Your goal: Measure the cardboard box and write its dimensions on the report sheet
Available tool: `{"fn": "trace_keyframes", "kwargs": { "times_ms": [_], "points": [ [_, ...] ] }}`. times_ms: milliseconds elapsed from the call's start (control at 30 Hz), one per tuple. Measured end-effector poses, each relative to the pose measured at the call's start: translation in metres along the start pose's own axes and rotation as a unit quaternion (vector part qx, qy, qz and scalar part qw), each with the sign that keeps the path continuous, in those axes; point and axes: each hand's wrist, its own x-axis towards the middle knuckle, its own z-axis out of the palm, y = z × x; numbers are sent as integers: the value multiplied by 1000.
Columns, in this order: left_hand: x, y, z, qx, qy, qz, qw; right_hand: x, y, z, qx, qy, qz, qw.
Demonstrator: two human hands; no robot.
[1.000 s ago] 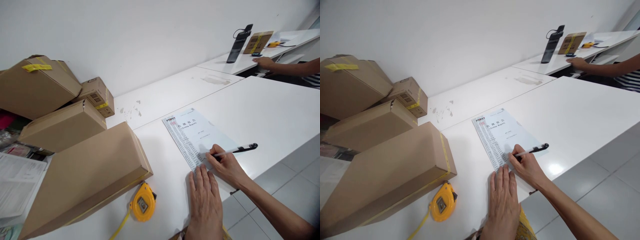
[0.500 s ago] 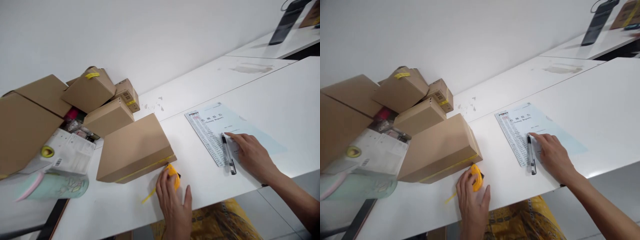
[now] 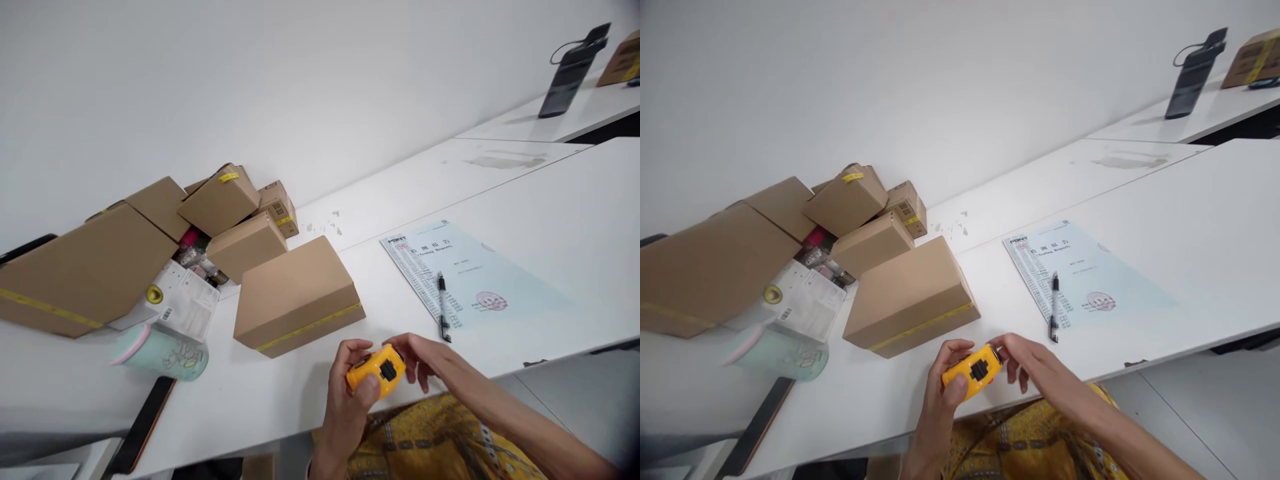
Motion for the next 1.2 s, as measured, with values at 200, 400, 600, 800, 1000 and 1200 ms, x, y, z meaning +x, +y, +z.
{"fn": "trace_keyframes", "kwargs": {
  "times_ms": [200, 400, 600, 800, 1000, 1200],
  "points": [
    [-4, 25, -29, 38, 23, -10, 999, 7, -25, 13, 73, -68, -3, 995],
    [20, 100, -130, 109, 150, 24, 982, 81, -75, -21, 132, 2, -63, 989],
    [49, 135, -225, 138, 215, 1, 967, 166, -89, -16, 45, 29, -75, 996],
    [59, 117, -259, 130, 190, -43, 972, 181, -78, 7, -21, 67, -70, 995],
    [67, 110, -281, 118, 180, -74, 974, 173, -71, 11, -87, 51, -74, 992],
    [72, 104, -291, 106, 164, -82, 977, 178, -64, 10, -76, 28, -85, 993]
  ]
}}
